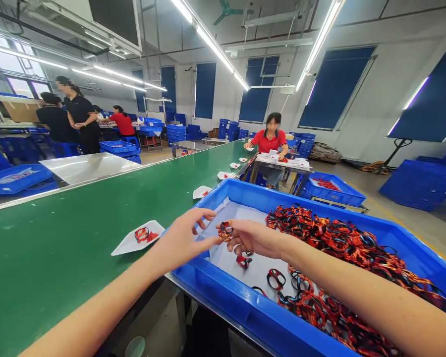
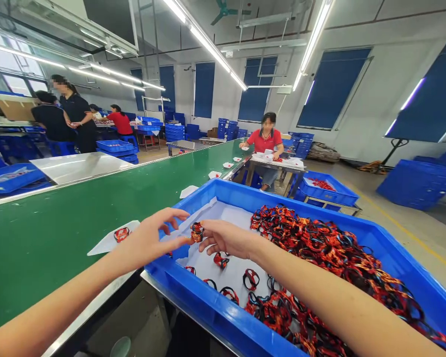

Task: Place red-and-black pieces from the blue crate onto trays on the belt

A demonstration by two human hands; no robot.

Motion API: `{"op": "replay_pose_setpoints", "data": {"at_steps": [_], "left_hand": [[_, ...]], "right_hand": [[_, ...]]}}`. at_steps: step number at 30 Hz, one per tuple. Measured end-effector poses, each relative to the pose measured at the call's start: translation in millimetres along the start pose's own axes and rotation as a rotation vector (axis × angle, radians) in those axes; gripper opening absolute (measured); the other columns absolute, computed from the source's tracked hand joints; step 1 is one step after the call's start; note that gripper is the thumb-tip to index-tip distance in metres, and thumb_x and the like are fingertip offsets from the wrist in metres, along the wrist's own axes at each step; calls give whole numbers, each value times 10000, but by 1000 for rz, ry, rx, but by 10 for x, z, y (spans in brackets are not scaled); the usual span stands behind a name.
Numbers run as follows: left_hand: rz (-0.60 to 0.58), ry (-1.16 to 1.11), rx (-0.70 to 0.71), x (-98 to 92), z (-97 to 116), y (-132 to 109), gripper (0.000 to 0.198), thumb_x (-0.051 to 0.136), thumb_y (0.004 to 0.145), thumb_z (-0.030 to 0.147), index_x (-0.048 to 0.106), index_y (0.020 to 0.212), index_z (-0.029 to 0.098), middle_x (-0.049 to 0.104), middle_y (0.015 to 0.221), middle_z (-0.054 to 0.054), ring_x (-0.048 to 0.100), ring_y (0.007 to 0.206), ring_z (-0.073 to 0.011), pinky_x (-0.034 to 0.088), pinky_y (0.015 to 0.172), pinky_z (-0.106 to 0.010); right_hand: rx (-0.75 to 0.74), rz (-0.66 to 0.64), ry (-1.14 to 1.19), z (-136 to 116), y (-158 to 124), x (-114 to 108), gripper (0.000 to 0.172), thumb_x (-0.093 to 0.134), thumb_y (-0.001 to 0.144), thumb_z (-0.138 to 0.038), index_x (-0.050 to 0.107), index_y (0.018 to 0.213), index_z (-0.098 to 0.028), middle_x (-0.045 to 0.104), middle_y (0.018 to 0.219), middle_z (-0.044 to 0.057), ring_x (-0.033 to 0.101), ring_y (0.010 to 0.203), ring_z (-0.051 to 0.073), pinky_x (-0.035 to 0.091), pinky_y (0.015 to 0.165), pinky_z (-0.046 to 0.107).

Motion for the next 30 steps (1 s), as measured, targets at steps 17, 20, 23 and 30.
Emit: {"op": "replay_pose_setpoints", "data": {"at_steps": [17,20,23,30], "left_hand": [[-40,-311,-94,235,-83,64,268,581,781,296,539,1032,212,624,1005,-29,601,923,-170,497,863,-328],[-11,-429,-129,209,-99,49,265,609,757,276,535,999,199,632,1008,-39,609,947,-174,512,861,-325],[-3,-508,-145,198,-104,38,301,648,721,255,538,993,188,641,1031,-51,623,949,-180,513,877,-341],[24,-629,-105,228,-100,94,372,685,723,271,583,1071,189,662,1002,-63,630,937,-202,509,849,-362]], "right_hand": [[142,115,-1352,125,-116,-124,417,607,741,-448,639,1080,-209,680,964,63,625,808,211,470,698,296],[182,30,-1443,259,-113,-11,342,583,753,-440,697,961,-193,702,905,63,632,803,216,462,707,293],[146,34,-1431,280,-78,15,290,595,750,-408,704,915,-196,705,867,46,625,748,186,448,668,264],[42,144,-1308,239,-96,-144,185,605,809,-325,678,878,-169,683,825,29,613,723,156,462,684,268]]}}
Point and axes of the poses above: each hand's wrist, its own y-axis towards the middle knuckle, its own x-axis out of the palm, z = x × y, the point moved 5 cm from there along y, towards the middle knuckle
